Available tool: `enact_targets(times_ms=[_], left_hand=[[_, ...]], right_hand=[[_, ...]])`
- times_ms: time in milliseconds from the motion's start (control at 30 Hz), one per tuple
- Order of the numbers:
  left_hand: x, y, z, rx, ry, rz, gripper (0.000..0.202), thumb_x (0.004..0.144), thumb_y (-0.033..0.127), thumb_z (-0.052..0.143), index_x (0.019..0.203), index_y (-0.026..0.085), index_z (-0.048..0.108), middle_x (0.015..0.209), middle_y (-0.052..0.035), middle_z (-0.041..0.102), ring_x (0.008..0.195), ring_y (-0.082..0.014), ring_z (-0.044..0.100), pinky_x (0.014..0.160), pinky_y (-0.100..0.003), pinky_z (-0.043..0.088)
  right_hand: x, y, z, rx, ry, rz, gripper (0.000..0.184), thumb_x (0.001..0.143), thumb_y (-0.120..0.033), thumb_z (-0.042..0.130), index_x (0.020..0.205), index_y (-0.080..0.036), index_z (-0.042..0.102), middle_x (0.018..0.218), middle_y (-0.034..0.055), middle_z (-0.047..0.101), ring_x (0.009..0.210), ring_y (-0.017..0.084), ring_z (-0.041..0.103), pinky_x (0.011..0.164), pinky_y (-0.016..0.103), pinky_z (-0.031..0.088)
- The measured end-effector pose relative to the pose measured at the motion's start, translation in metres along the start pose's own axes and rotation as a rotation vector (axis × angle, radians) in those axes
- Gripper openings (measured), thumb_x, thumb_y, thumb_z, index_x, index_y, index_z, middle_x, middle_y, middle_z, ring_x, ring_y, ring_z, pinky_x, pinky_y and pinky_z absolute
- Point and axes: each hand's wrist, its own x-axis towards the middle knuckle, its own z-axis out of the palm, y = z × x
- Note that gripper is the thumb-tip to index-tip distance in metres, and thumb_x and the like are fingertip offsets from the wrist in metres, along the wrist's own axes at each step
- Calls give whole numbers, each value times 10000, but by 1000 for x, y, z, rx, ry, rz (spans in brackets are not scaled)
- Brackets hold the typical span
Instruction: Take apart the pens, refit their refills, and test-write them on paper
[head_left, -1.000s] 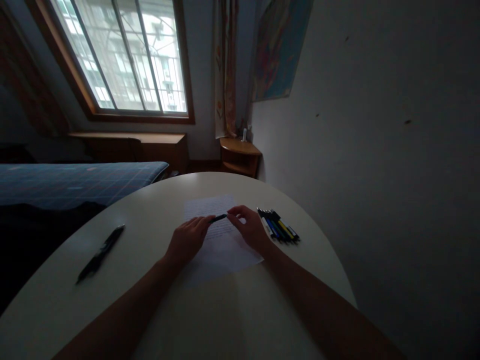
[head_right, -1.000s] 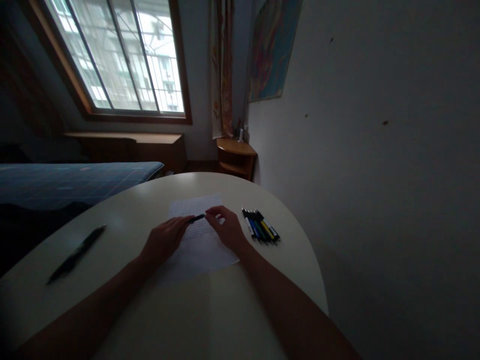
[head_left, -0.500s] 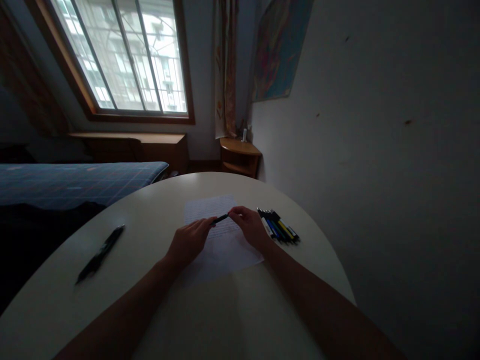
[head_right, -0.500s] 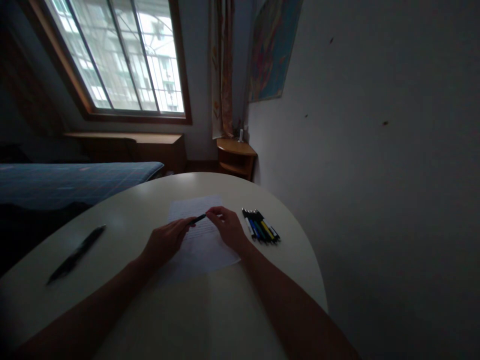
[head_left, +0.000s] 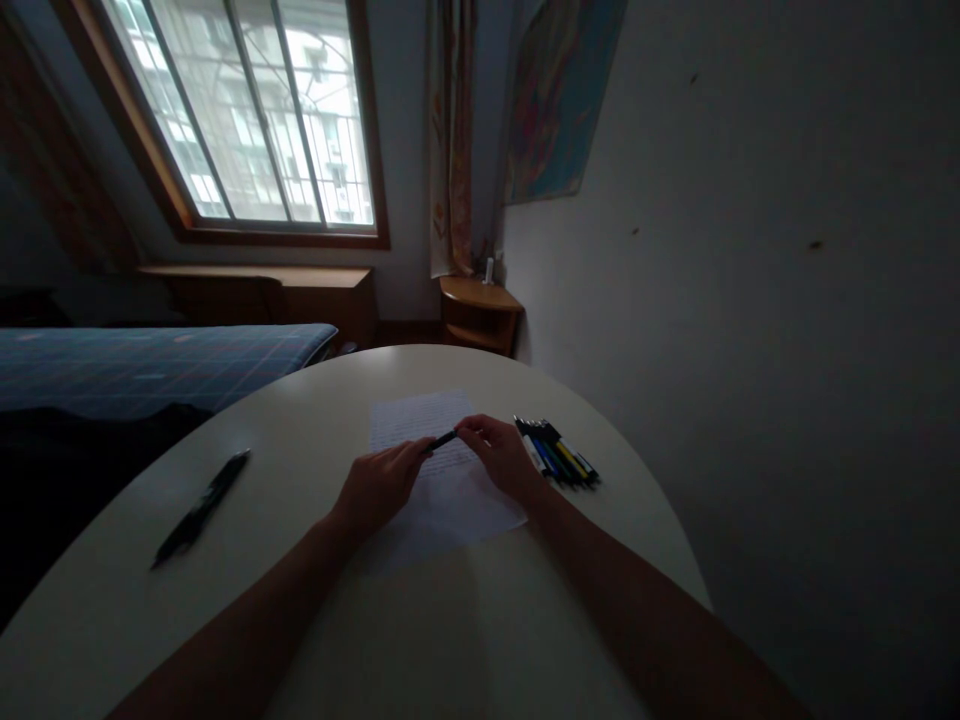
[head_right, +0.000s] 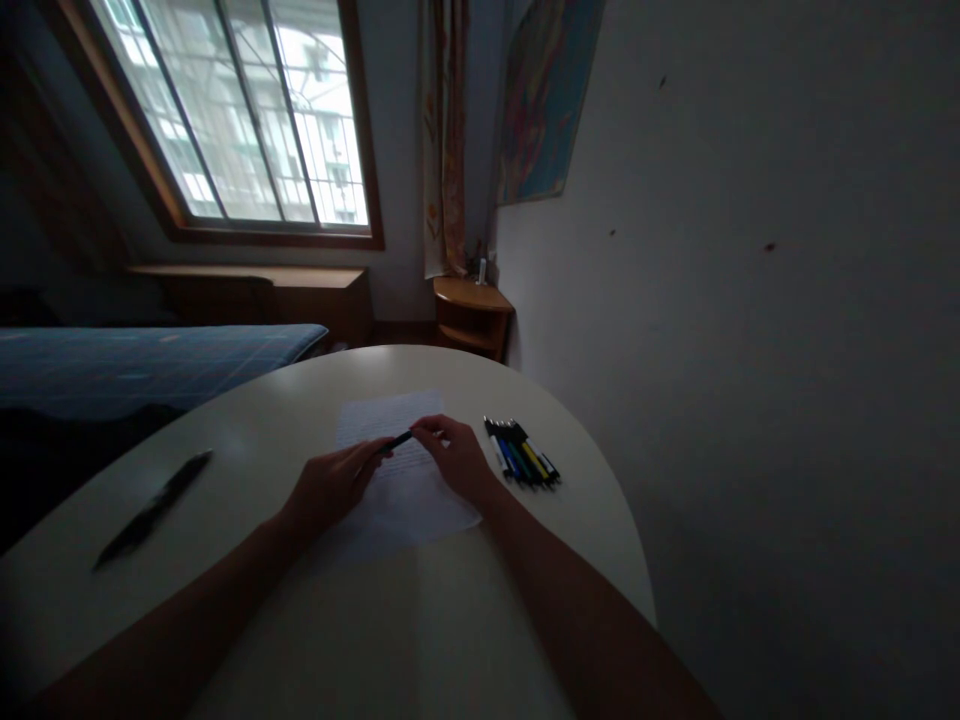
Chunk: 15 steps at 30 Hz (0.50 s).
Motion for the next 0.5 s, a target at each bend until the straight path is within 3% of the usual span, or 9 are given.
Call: enact_targets(times_ms=[500], left_hand=[[-4,-5,4,23,15,-14,282,993,295,428,1197,205,600,1041,-50,735,794,-161,714,643,-235,539]], right_hand=[[0,1,-3,-34,-17,79,200,818,-368,675,912,-214,761,856,30,756,734,153,636,716,284,468]])
